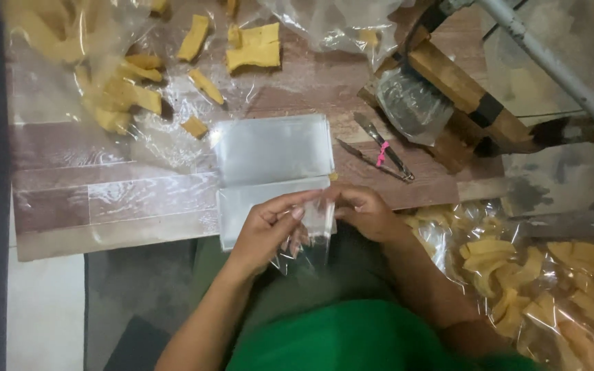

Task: Trimming pieces of dried food with small nippers and placing them into plastic bags for packaging.

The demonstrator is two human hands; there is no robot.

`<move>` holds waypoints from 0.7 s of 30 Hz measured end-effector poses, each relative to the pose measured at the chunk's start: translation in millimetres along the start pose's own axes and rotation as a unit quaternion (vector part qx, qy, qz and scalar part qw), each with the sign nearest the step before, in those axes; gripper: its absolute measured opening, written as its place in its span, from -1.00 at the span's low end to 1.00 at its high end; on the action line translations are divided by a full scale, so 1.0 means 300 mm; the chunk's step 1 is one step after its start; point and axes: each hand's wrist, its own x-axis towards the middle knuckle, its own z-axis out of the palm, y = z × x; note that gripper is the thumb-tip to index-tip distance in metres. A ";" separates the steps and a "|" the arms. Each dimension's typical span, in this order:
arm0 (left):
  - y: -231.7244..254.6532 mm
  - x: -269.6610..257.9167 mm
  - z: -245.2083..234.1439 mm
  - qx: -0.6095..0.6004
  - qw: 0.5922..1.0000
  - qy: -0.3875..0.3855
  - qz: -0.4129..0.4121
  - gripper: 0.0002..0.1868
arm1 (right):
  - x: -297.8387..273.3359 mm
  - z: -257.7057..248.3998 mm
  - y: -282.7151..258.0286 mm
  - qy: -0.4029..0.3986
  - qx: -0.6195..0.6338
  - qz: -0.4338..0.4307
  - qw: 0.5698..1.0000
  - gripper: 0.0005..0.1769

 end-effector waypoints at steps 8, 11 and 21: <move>-0.041 -0.026 -0.053 0.083 0.994 0.046 -0.056 -0.72 | 0.050 -0.048 -0.032 0.020 -0.519 -0.163 0.839 -0.92; -0.008 -0.031 -0.075 0.194 0.971 0.141 0.020 -0.67 | 0.060 -0.114 0.015 0.146 -0.626 -0.117 0.757 -0.50; 0.075 0.026 0.058 0.153 0.978 -0.120 -0.069 -0.71 | -0.034 -0.237 0.038 -0.033 -0.243 -0.169 0.955 -0.17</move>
